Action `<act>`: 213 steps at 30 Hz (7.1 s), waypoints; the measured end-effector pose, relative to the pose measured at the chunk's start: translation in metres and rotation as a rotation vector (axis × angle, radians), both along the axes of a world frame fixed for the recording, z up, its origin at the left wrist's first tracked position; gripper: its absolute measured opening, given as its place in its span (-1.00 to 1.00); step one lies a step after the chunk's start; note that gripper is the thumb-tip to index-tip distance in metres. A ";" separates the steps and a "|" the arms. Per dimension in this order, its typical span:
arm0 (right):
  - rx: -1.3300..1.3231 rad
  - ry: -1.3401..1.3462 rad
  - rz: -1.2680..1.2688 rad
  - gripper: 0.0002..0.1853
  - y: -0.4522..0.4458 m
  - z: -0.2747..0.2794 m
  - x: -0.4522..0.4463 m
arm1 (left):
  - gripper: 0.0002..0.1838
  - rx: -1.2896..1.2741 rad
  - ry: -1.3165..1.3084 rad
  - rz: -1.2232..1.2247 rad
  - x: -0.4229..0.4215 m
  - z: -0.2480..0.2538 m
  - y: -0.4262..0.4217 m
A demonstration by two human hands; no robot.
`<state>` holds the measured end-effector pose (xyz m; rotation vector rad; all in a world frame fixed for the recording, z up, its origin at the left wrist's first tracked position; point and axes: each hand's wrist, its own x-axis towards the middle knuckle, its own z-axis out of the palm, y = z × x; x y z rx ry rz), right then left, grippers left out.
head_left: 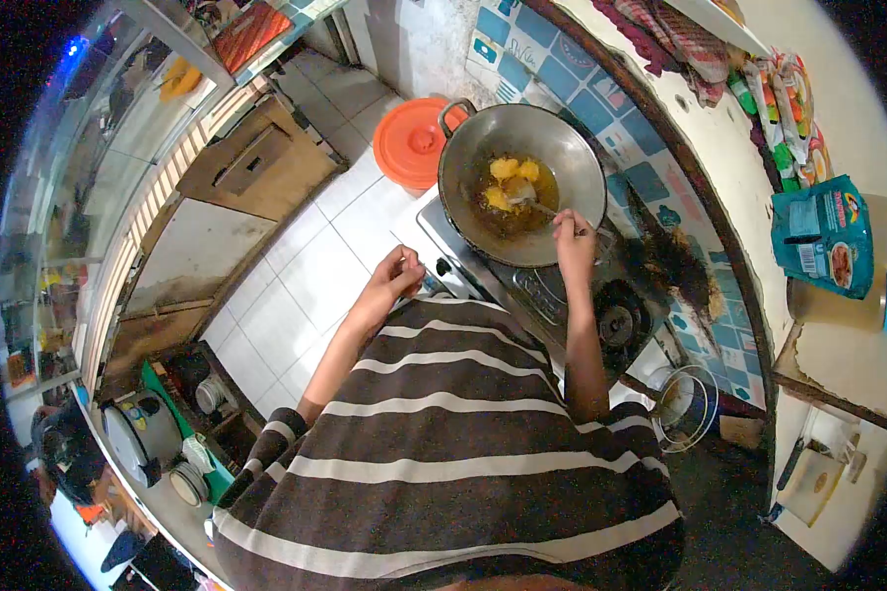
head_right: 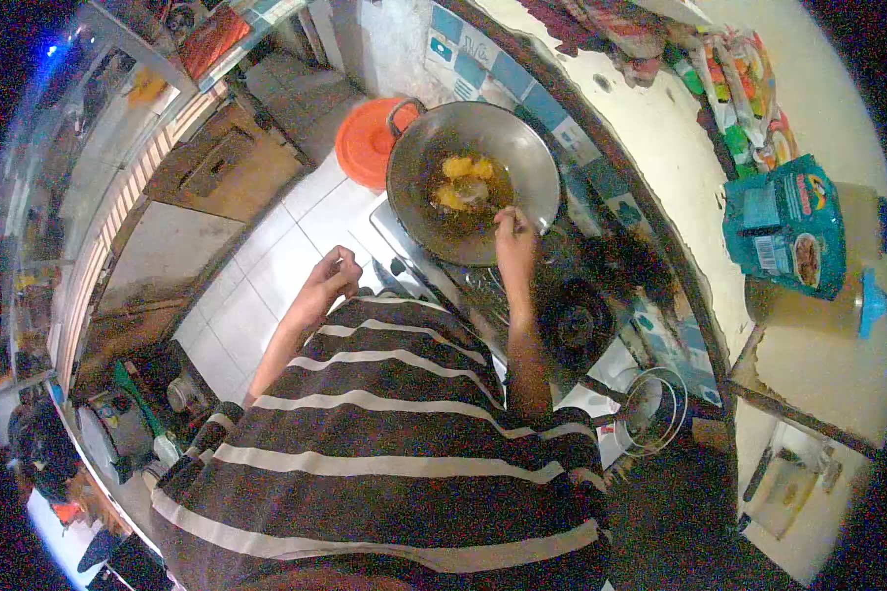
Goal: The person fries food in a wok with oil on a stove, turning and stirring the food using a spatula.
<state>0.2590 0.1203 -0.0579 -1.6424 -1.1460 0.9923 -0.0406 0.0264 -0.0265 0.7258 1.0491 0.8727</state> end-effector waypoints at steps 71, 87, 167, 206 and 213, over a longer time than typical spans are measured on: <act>0.038 -0.287 0.060 -0.78 0.008 0.013 0.011 | -0.87 -0.028 0.029 0.084 0.013 0.008 -0.016; 0.182 -0.249 0.134 -0.80 0.012 -0.020 0.026 | -0.86 -0.017 0.000 0.065 0.018 0.005 -0.011; -0.058 0.202 0.037 -0.72 -0.005 -0.040 0.063 | -0.87 -0.071 -0.006 0.073 0.015 0.002 -0.023; 0.140 -0.215 0.306 -0.73 -0.010 -0.017 0.041 | -0.60 -0.015 0.172 0.176 0.021 0.008 -0.063; 0.019 -0.139 0.259 -0.60 0.004 -0.039 0.050 | -0.63 -0.155 0.111 0.454 0.050 -0.007 -0.097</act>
